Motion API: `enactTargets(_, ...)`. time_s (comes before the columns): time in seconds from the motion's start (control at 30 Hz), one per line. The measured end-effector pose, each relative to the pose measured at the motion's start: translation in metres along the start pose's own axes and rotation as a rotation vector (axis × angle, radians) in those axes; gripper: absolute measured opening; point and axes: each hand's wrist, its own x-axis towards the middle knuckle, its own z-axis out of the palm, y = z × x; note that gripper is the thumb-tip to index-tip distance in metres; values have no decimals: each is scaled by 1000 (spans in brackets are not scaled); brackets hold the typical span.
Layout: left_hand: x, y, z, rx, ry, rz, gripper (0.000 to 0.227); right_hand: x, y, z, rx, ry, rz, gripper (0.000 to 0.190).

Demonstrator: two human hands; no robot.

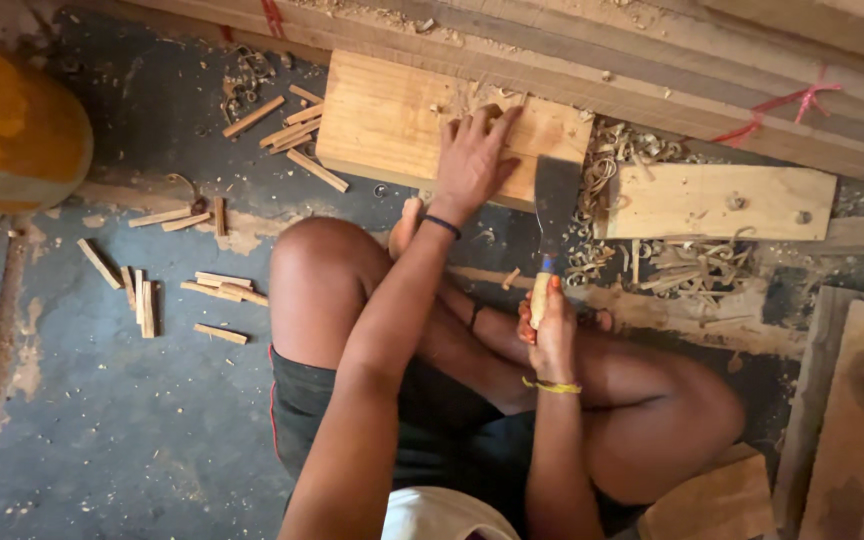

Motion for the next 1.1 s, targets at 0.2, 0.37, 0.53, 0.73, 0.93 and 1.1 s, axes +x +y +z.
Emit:
enactTargets(0.2,7,12,5,-172,113,182,69,-2,-1,6,-12,5,-25,52)
enactTargets(0.37,-3,44,7,-431,-284,361,61,-8,-1,21,-44,-3,-15,50)
enactTargets(0.53,-3,48,12,-373,-326,421,43,-16,-6,31,-120,3,-16,50)
enactTargets(0.73,-2,46,9,-412,-261,419,33,-21,-8,37,-90,-22,25,51)
enactTargets(0.93,1,41,11,-446,-306,326,30,-13,-5,35,-141,-15,33,52)
enactTargets(1.1,3,33,22,-435,-315,337,27,-10,3,36,-170,0,70,54)
